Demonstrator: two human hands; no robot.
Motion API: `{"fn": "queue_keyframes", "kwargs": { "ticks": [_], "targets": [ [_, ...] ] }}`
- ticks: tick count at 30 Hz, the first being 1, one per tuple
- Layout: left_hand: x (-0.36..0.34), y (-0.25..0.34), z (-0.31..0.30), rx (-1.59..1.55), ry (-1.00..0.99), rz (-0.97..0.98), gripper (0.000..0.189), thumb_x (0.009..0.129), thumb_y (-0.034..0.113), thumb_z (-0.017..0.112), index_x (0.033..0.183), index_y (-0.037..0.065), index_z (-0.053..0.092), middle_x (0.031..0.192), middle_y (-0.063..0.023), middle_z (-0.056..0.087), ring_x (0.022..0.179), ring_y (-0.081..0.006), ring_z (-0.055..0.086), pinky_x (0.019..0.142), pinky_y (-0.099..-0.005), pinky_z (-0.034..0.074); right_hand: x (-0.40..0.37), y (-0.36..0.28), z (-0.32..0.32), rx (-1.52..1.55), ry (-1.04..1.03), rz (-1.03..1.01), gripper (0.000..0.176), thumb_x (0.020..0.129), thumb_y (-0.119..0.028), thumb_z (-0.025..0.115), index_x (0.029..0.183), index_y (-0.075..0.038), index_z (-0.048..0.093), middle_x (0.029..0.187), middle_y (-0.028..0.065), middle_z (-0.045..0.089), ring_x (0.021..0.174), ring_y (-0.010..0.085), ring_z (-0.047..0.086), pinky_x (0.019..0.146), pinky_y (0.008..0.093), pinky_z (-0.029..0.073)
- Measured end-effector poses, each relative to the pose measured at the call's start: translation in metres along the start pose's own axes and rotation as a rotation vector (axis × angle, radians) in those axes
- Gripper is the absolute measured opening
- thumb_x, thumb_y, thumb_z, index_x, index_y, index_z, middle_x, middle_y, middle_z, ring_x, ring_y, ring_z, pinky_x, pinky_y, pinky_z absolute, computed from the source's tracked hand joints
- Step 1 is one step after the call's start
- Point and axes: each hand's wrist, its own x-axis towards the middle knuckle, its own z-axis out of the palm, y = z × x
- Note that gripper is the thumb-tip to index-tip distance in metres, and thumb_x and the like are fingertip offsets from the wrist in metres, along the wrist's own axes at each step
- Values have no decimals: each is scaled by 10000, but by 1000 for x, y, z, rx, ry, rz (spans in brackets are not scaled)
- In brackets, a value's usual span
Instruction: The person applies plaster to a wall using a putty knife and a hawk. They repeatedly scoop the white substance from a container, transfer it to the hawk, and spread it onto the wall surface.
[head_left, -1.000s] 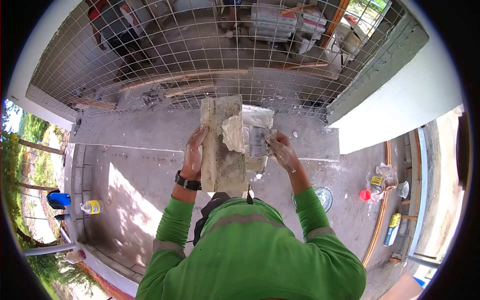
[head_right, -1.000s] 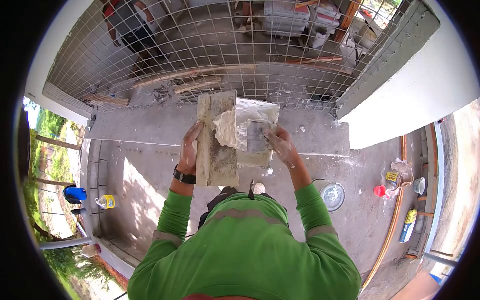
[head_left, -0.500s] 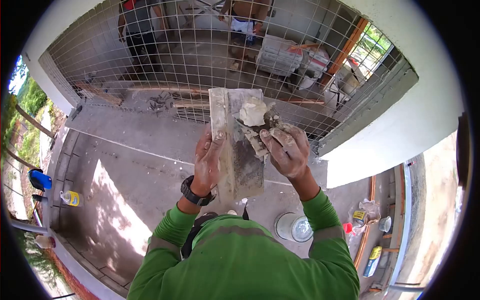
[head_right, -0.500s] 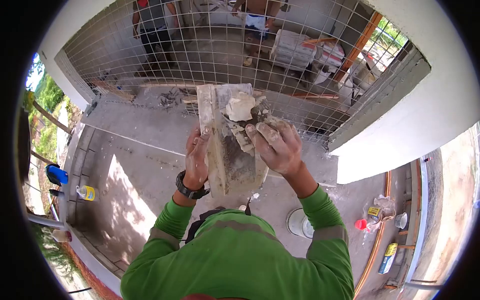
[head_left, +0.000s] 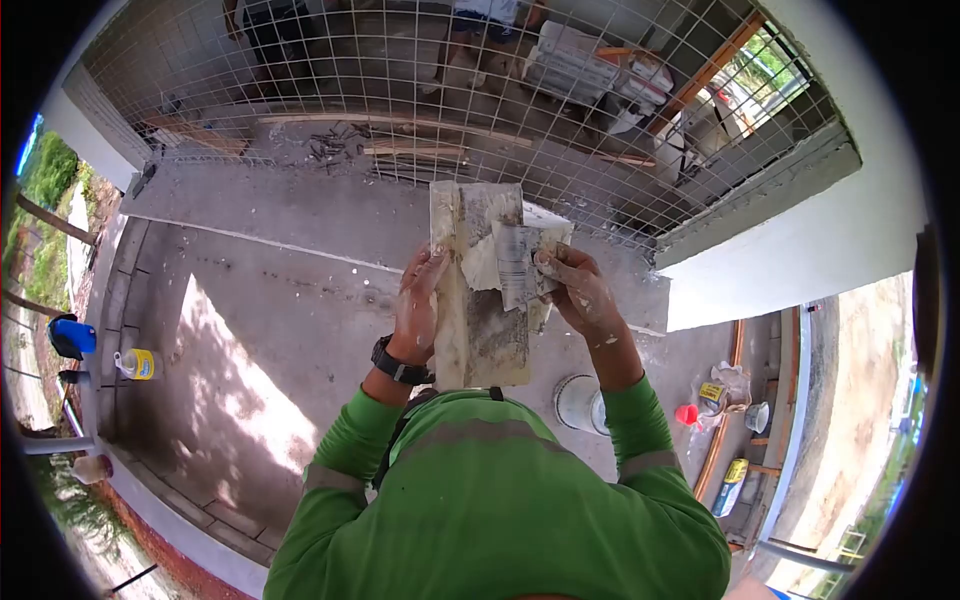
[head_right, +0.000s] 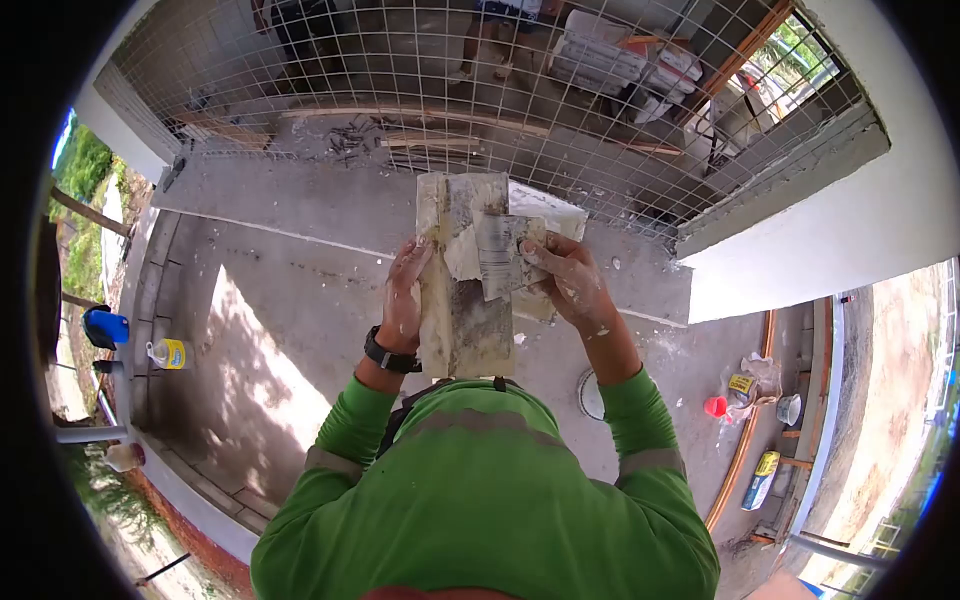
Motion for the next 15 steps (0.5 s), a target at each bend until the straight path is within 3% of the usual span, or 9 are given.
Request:
{"fn": "queue_keyframes", "kwargs": {
  "ticks": [2,4,5,7,9,11,15],
  "targets": [
    [-4,-13,-16,76,-47,-27,447,1035,238,468,1390,-34,464,1330,-100,543,1195,-183,551,1031,-322,441,-3,28,-19,-9,81,24,249,931,-193,693,1075,7,654,837,-12,637,647,65,534,567,217,409],
    [-4,-14,-23,-247,33,-264,425,1034,243,469,1359,-28,511,1346,-115,534,1239,-196,524,1059,-324,416,-7,46,-47,-29,153,26,243,936,-198,686,1073,0,655,839,-14,633,655,62,534,566,215,404],
    [-4,-16,-31,-244,20,-266,425,1034,243,469,1359,-28,511,1346,-115,534,1239,-196,524,1059,-324,416,-14,54,-62,-54,159,35,248,940,-198,680,1087,-2,641,847,-17,621,678,59,535,592,221,421],
    [-3,-21,-54,589,-131,346,420,1026,240,479,1348,-25,525,1357,-131,529,1250,-214,521,1057,-336,422,-28,63,-63,-78,171,20,253,944,-197,673,1101,-4,627,854,-19,608,701,55,536,617,226,437],
    [4,-24,-64,518,-111,219,452,1018,248,479,1377,-26,490,1343,-139,536,1220,-235,546,1041,-343,440,-45,59,-62,-180,334,-29,238,929,-203,687,1082,-29,630,846,-24,595,693,57,527,618,238,440],
    [8,-4,-42,-77,-2,-204,450,1007,257,487,1372,-6,491,1294,-127,564,1165,-237,578,1011,-344,463,-56,58,-64,-170,419,-185,245,919,-206,688,1081,-28,640,854,-11,620,703,66,548,617,235,451],
    [9,-13,-22,-210,-174,-299,409,998,251,493,1330,15,525,1239,-104,590,1112,-210,593,956,-333,481,-69,46,-70,-278,590,-380,243,906,-190,685,1068,-14,642,852,12,650,704,84,577,618,238,471]
  ]
}}
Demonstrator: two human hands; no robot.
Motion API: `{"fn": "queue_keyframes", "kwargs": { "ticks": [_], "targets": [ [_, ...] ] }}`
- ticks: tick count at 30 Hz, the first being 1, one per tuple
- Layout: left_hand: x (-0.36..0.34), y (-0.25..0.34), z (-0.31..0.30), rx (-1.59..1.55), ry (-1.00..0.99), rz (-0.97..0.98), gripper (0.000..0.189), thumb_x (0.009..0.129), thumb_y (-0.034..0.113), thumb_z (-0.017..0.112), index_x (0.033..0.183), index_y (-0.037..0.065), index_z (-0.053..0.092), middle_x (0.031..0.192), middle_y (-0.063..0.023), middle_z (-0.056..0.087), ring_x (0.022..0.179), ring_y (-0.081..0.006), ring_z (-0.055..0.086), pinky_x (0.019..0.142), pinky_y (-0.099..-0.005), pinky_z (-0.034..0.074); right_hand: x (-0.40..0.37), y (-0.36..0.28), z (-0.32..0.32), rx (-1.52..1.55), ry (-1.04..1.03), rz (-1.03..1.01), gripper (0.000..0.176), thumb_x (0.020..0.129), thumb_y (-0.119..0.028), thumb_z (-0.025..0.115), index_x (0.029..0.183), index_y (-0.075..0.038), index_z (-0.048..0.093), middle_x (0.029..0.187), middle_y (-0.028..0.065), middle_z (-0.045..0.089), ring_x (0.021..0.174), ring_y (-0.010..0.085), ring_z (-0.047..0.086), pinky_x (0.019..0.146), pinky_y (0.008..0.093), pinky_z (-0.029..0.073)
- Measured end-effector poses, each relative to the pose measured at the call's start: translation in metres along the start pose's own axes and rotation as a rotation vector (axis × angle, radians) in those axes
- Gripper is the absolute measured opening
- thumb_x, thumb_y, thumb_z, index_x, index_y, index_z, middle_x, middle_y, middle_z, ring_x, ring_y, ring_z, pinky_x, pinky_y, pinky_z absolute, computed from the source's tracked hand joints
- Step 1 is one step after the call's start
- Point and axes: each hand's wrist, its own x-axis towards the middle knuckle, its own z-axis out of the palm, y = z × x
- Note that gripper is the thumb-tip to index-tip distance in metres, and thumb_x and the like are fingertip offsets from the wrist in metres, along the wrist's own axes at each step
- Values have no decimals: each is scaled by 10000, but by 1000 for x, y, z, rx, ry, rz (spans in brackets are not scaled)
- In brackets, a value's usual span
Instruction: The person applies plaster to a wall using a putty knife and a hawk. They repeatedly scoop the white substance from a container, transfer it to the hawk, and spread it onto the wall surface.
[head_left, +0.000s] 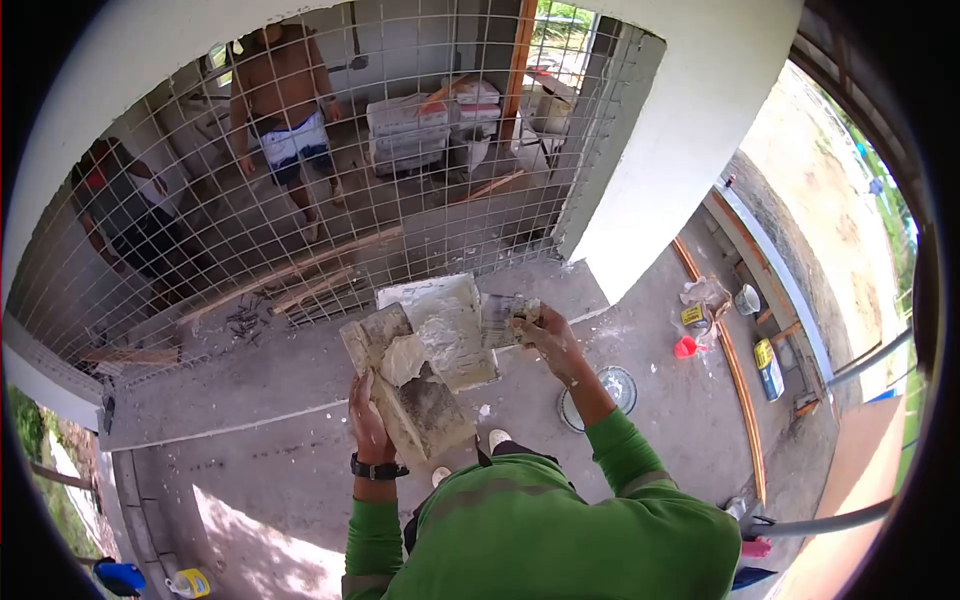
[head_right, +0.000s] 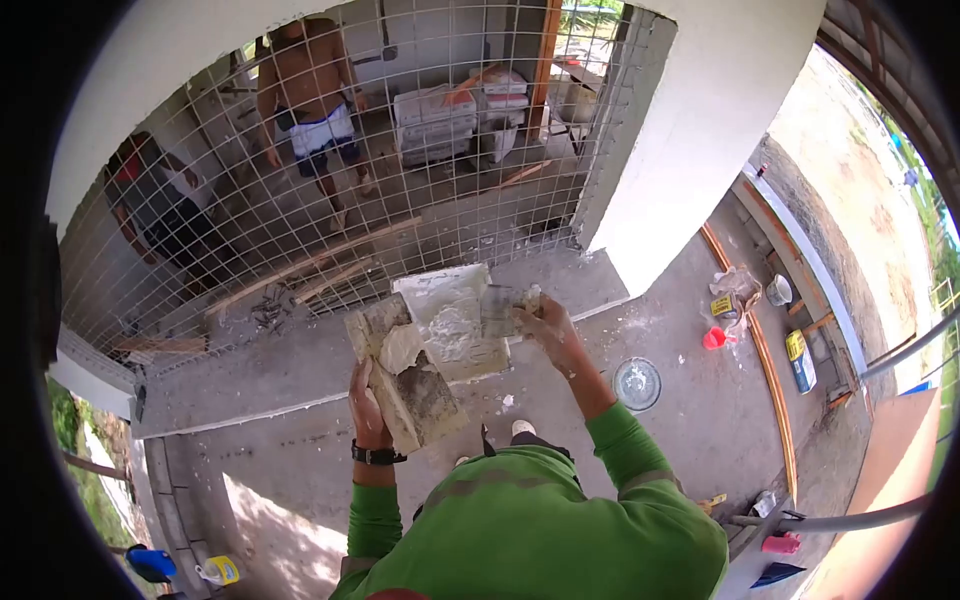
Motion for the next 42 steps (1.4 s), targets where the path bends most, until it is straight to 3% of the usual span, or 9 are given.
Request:
{"fn": "queue_keyframes", "kwargs": {
  "ticks": [5,9,10,12,14,15,17,27,42],
  "targets": [
    [23,-9,41,34,-60,-22,384,996,239,489,1306,18,535,1212,-94,596,1089,-200,596,931,-325,481,2,-43,-33,-485,210,-126,229,892,-157,693,1043,2,627,826,59,665,673,157,611,630,296,497],
    [52,-32,89,421,-81,296,393,1005,238,478,1310,-4,529,1224,-107,588,1132,-200,570,949,-335,476,12,-85,-56,-701,338,-637,183,817,-24,703,992,-19,650,904,111,673,769,302,645,692,352,526],
    [53,-30,114,349,-128,254,401,1011,223,469,1336,-9,510,1243,-118,582,1147,-206,565,971,-337,467,17,-97,-63,-762,333,-857,213,774,28,707,975,-28,663,938,119,673,813,335,646,712,366,533],
    [63,-41,139,277,-129,205,410,1017,208,461,1361,-14,491,1261,-130,576,1162,-212,559,992,-338,459,26,-116,-79,-813,303,-979,317,668,96,708,950,-46,679,968,113,669,858,307,646,716,370,533],
    [87,-68,146,1252,-180,896,443,1024,256,473,1365,-25,500,1355,-142,535,1243,-221,523,1070,-364,409,42,-130,-100,-805,228,-1059,346,619,89,708,935,-49,679,960,101,664,854,296,643,721,371,532],
    [90,-68,174,1257,-153,888,443,1024,256,473,1365,-25,500,1355,-142,535,1243,-221,523,1070,-364,409,53,-134,-108,-841,194,-1123,349,613,92,706,930,-53,677,957,94,661,845,290,641,717,372,528],
    [87,-75,239,124,-203,180,473,1029,233,456,1426,-23,425,1361,-136,534,1254,-214,515,1080,-351,393,73,-141,-132,-910,144,-1232,357,611,83,708,932,-68,675,953,69,654,820,271,633,681,368,505],
    [103,-126,354,345,-189,406,460,1049,204,438,1442,-32,398,1352,-144,542,1247,-202,509,1075,-318,371,144,-158,-218,-1022,-2,-1323,326,647,-19,721,963,-87,681,960,40,646,832,229,614,683,359,460],
    [124,-118,434,308,-411,645,421,1057,130,456,1440,-29,382,1327,-114,549,1201,-162,517,1053,-308,391,184,-236,-256,-1015,388,-1760,237,715,-56,784,935,-64,696,956,45,628,819,218,618,674,347,461]
  ]
}}
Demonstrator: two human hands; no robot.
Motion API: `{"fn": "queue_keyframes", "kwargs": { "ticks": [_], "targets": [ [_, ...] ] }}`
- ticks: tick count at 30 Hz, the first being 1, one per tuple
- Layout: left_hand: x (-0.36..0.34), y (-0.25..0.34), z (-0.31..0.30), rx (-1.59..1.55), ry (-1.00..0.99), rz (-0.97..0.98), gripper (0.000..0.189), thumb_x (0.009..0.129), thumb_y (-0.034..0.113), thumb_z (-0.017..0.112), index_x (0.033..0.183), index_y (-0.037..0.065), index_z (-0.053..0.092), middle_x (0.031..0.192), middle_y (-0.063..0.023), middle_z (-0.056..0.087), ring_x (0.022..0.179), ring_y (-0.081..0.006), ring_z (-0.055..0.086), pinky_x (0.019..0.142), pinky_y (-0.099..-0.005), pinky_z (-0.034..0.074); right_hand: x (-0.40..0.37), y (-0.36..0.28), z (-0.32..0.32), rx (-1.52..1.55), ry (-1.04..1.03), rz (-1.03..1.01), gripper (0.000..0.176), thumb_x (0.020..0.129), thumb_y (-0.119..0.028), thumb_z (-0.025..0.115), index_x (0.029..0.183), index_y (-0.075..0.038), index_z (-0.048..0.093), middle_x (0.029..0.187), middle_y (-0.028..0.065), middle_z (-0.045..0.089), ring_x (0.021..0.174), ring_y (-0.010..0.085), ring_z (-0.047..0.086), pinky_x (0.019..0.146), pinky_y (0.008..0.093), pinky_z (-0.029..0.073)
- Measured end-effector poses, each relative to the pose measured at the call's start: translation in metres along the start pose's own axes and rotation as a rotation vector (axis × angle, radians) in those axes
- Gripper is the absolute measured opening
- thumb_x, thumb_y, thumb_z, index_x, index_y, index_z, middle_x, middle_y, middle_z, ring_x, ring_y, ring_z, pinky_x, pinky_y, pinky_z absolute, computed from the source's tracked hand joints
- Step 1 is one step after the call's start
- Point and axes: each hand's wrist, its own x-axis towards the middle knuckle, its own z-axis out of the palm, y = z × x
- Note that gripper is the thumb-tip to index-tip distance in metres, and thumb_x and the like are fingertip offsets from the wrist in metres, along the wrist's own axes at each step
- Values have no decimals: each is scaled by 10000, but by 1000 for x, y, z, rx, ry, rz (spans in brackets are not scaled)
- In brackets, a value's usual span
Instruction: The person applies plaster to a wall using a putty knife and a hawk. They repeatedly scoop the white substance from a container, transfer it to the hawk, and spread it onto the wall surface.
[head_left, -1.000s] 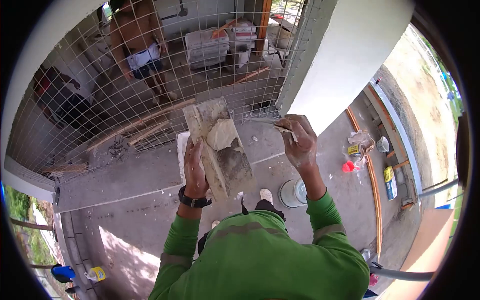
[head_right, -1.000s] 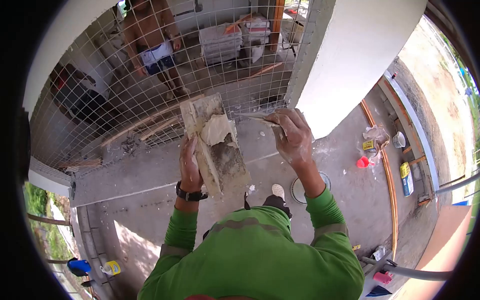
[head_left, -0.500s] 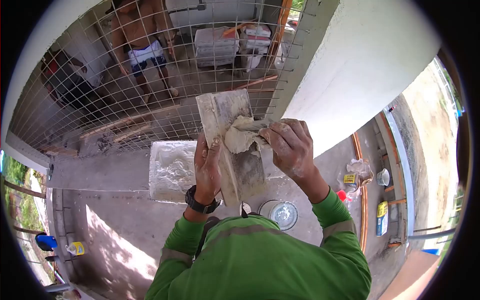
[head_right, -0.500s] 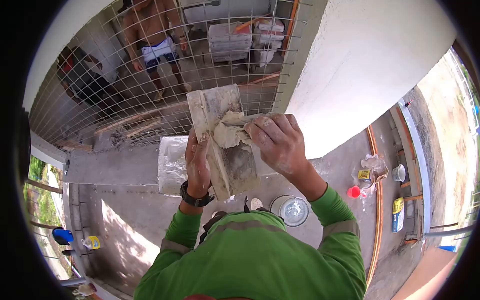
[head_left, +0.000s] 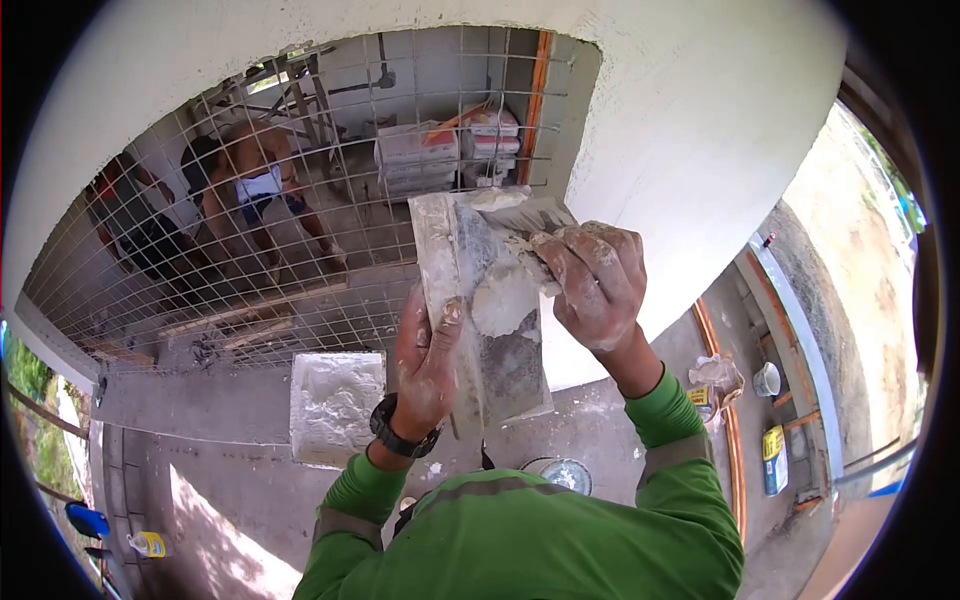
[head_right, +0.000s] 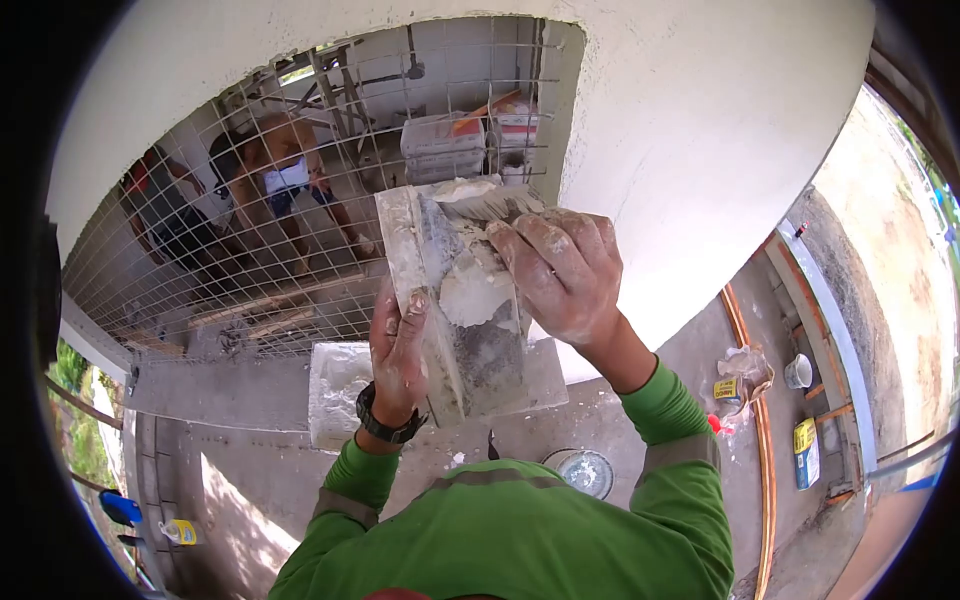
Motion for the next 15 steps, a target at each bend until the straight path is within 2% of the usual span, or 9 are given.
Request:
{"fn": "queue_keyframes", "kwargs": {
  "ticks": [2,4,6,9,11,12,14,15],
  "targets": [
    [4,-1,3,-58,35,-35,415,1057,130,456,1435,-28,391,1326,-111,550,1203,-159,515,1057,-310,388,18,26,0,98,16,114,219,755,-24,751,965,-36,688,948,75,645,831,258,625,683,362,477],
    [7,-3,2,-115,74,-76,409,1057,130,455,1431,-28,399,1325,-107,552,1205,-157,512,1062,-312,385,49,52,-6,35,-22,149,186,796,-13,722,979,-11,687,942,117,685,872,290,660,741,351,541],
    [8,-9,-4,-35,111,-135,391,1060,139,451,1414,-26,425,1308,-103,562,1205,-154,511,1065,-303,377,78,84,-3,24,-18,155,176,867,-76,713,1031,-24,678,983,114,703,886,272,674,747,349,544],
    [7,-16,-7,-40,160,-158,392,1062,163,455,1408,-21,438,1301,-101,568,1202,-152,514,1062,-296,377,111,131,6,-11,-137,216,229,898,-154,714,1090,-37,669,995,107,711,867,242,689,758,342,549],
    [2,-23,-14,16,171,-158,400,1061,174,461,1410,-20,437,1305,-102,567,1196,-152,517,1058,-294,381,141,142,8,312,-256,319,244,880,-213,644,973,11,617,884,208,657,759,361,633,695,428,520],
    [0,-26,-16,70,180,-157,408,1060,185,466,1412,-18,436,1308,-103,566,1189,-151,521,1055,-292,384,147,154,13,311,-254,321,244,880,-213,644,973,11,617,884,208,657,759,361,633,695,428,520],
    [3,-27,-17,47,177,-165,404,1058,185,470,1406,-19,441,1302,-97,568,1177,-148,524,1046,-290,389,159,182,25,30,-293,50,261,891,-232,647,979,11,609,894,201,661,782,353,643,709,422,531],
    [4,-29,-18,25,175,-178,401,1056,185,474,1399,-21,447,1296,-91,570,1165,-144,527,1037,-289,395,168,191,27,29,-293,53,261,891,-232,647,979,11,609,894,201,661,782,353,643,709,422,531]
  ]
}}
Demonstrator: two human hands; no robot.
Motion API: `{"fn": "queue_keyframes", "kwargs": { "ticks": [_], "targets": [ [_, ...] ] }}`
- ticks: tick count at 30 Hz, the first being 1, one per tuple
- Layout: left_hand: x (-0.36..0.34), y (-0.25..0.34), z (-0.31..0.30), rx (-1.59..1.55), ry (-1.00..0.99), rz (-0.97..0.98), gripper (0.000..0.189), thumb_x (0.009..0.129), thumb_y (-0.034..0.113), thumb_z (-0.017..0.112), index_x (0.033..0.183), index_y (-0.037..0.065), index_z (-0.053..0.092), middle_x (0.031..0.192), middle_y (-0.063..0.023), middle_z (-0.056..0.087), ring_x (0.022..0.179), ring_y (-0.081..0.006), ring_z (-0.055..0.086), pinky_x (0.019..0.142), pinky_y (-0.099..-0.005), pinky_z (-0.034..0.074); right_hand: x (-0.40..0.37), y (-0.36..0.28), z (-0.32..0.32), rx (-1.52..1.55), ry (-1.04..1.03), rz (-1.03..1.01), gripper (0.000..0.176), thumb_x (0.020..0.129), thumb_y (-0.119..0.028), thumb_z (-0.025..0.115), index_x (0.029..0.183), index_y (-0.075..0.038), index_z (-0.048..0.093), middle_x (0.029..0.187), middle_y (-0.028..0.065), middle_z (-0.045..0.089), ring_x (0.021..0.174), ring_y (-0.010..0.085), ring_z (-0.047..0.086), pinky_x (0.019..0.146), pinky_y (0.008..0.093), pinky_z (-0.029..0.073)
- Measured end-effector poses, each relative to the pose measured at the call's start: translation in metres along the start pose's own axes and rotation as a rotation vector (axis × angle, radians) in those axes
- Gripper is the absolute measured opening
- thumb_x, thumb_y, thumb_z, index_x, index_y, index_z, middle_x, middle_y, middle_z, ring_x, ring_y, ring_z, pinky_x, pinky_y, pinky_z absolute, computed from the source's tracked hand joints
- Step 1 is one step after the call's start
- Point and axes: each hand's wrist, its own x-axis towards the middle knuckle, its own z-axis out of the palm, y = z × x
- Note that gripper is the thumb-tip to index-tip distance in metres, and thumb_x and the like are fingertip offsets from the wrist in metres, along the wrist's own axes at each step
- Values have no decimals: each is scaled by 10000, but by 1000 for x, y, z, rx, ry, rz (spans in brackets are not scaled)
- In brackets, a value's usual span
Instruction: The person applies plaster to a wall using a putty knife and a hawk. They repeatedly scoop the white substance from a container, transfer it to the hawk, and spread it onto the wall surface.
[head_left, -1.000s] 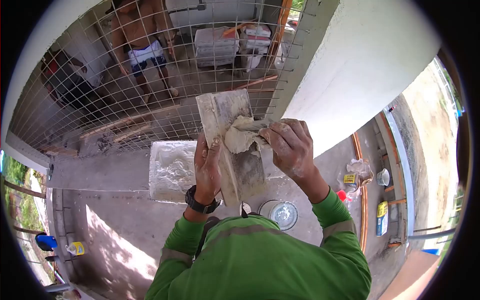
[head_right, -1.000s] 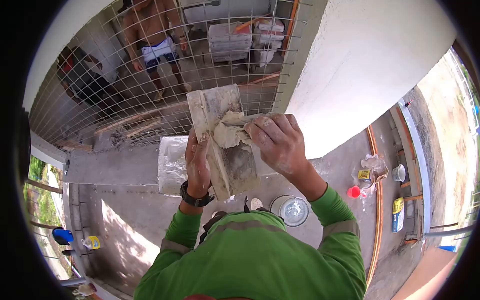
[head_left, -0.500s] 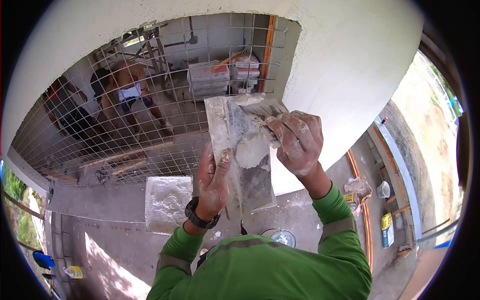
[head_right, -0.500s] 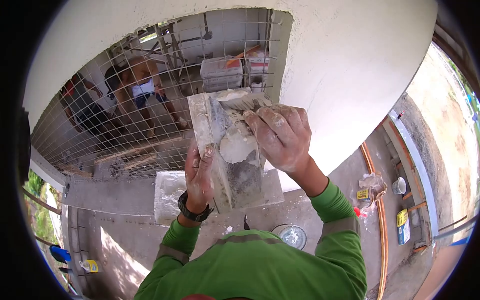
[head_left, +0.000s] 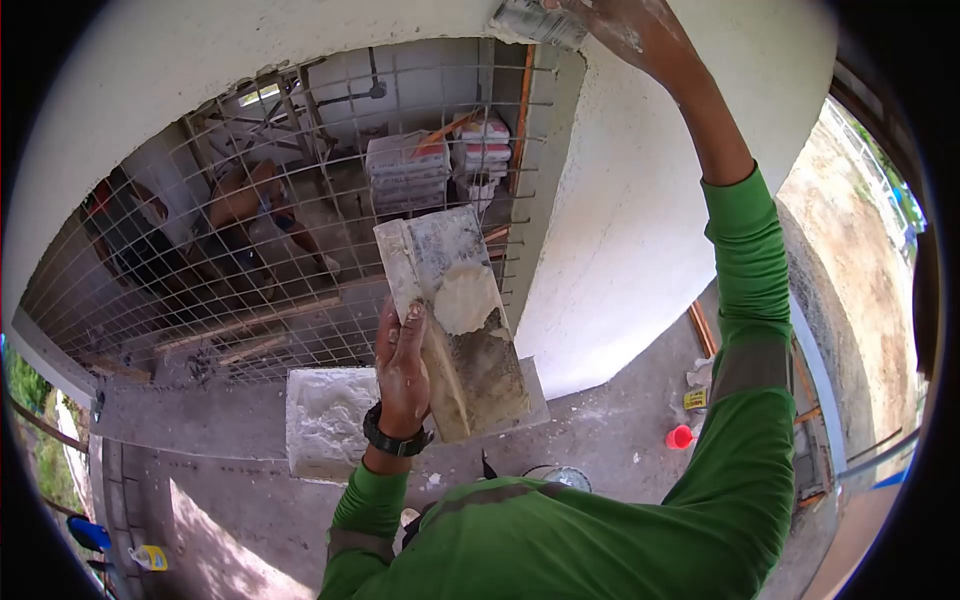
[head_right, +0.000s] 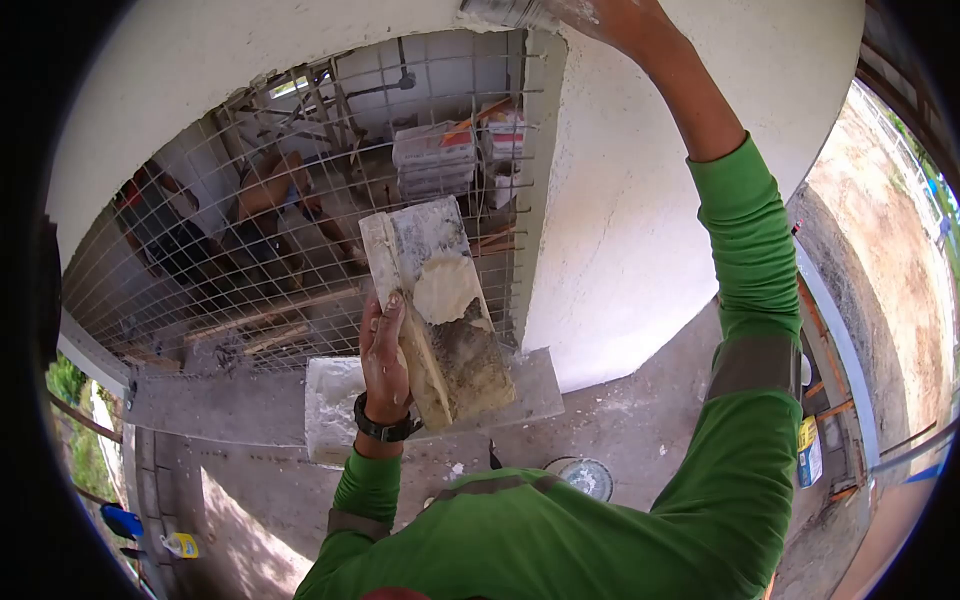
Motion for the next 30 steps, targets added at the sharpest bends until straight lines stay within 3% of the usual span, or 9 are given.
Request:
{"fn": "queue_keyframes", "kwargs": {
  "ticks": [2,5,6,9,11,17,19,23,30],
  "targets": [
    [3,-23,-8,7,27,4,396,1054,182,476,1389,-27,455,1281,-88,573,1153,-142,530,1031,-285,397,20,20,-2,-75,-70,-80,274,895,-234,649,983,21,608,906,194,668,808,346,650,724,422,534],
    [-3,-29,-15,202,68,73,393,1048,183,485,1371,-39,470,1257,-86,579,1133,-138,536,1020,-280,403,28,60,-14,-346,324,-254,322,915,-267,660,967,47,612,954,186,692,830,299,668,732,387,542],
    [-6,-27,-17,392,82,143,394,1044,187,492,1363,-44,477,1248,-86,581,1126,-137,539,1016,-280,406,26,13,-44,38,-7,139,346,922,-286,671,979,51,621,963,172,697,846,267,674,753,358,557],
    [-7,-20,-16,285,33,89,416,1037,199,508,1370,-49,470,1251,-100,580,1128,-150,542,1020,-283,406,-2,-8,-19,531,51,12,321,934,-259,654,1012,51,621,956,160,694,849,247,672,775,336,571],
    [-10,-23,-19,210,56,12,436,1038,208,500,1384,-56,467,1323,-138,540,1190,-193,532,1042,-312,410,-16,-27,-16,-168,-64,-37,311,953,-246,611,1111,22,622,1021,174,693,887,297,681,844,394,570],
    [-14,-23,-15,100,128,-110,456,1034,214,512,1400,-48,442,1282,-113,572,1158,-164,539,1028,-289,408,14,-7,11,-127,-191,-23,369,939,-321,622,1120,0,642,1092,177,688,1018,312,657,914,430,525],
    [-19,-33,-20,100,165,-107,473,1034,220,511,1414,-48,428,1297,-115,567,1170,-167,537,1033,-289,407,18,29,14,-474,219,-534,383,935,-350,625,1087,-1,659,1105,178,687,1022,324,657,911,433,521],
    [-27,-33,-29,202,132,-77,463,1035,204,485,1405,-70,442,1377,-149,503,1229,-202,517,1059,-317,398,15,15,-49,-30,-90,110,473,945,-361,625,1105,84,613,1076,201,691,980,307,656,878,408,533],
    [-30,-44,-39,248,137,-123,443,1037,196,464,1373,-93,479,1426,-170,456,1256,-235,504,1074,-346,394,-26,24,-39,198,-331,144,382,949,-316,648,1093,34,597,956,176,677,883,270,651,793,404,546]
  ]
}}
